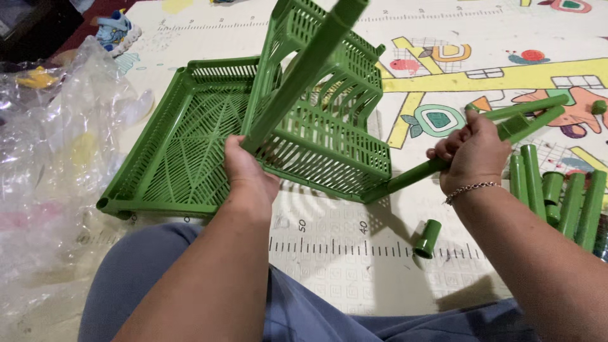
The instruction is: The person assembles a green plastic storage rack by inserting cylindrical green connectors into the corner holes of two basket sections and a base tray. They connect the side panels and insert vertical support rods to form a multi-tiered structure.
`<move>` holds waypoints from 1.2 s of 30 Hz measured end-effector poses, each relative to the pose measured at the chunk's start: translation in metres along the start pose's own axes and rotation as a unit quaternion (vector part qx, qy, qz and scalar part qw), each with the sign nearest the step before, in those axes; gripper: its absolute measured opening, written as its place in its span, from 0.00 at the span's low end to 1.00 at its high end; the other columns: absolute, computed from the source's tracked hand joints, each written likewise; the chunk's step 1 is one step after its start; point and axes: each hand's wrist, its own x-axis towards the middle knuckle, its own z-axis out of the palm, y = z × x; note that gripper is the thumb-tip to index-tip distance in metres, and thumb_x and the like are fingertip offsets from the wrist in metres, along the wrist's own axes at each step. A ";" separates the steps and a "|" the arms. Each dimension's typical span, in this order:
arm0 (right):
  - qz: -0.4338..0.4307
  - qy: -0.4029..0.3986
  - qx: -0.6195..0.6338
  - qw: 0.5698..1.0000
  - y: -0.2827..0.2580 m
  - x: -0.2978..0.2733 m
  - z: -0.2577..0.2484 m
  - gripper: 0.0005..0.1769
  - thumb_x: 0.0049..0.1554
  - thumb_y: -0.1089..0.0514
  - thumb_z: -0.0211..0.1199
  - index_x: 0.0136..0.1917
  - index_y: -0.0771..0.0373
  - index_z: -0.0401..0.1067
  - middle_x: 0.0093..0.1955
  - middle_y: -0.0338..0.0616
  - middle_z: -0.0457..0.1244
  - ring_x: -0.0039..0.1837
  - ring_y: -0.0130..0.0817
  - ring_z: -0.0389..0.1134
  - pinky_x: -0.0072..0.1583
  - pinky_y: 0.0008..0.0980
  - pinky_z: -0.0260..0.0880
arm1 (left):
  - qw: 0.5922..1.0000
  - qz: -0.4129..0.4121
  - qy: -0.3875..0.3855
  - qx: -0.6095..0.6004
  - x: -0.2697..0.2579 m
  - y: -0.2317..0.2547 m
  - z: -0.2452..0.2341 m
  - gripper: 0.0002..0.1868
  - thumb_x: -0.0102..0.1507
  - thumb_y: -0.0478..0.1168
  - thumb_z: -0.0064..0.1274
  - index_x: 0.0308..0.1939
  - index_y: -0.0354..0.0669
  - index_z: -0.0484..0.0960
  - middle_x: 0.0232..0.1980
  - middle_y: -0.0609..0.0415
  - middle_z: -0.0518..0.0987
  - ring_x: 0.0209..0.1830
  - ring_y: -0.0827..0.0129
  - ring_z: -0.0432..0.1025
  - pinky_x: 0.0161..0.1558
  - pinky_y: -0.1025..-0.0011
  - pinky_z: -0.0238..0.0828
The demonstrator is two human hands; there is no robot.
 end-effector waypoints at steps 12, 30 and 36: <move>0.026 -0.164 0.000 0.986 0.002 0.008 -0.008 0.25 0.64 0.54 0.50 0.28 0.50 0.45 0.21 0.35 0.39 0.26 0.30 0.44 0.37 0.35 0.58 | 1.000 0.008 0.024 0.004 -0.003 0.002 0.002 0.18 0.62 0.53 0.38 0.43 0.46 0.75 0.45 0.54 0.76 0.43 0.68 0.70 0.47 0.61 0.72; 0.223 -0.007 -0.193 0.956 0.052 -0.044 0.003 0.40 0.59 0.33 0.57 0.68 0.68 0.66 0.63 0.55 0.63 0.56 0.42 0.67 0.55 0.40 0.71 | 0.990 -0.015 -0.118 -0.077 -0.013 -0.005 0.007 0.20 0.63 0.51 0.35 0.38 0.41 0.78 0.37 0.51 0.78 0.38 0.60 0.74 0.49 0.52 0.74; 0.472 -0.018 0.027 0.881 0.030 -0.098 0.045 0.53 0.57 0.24 0.57 0.80 0.51 0.38 0.78 0.73 0.45 0.75 0.74 0.54 0.70 0.74 0.59 | 0.981 -0.028 -0.170 -0.085 -0.023 -0.037 0.025 0.17 0.62 0.49 0.37 0.38 0.41 0.77 0.38 0.48 0.79 0.39 0.58 0.74 0.49 0.54 0.73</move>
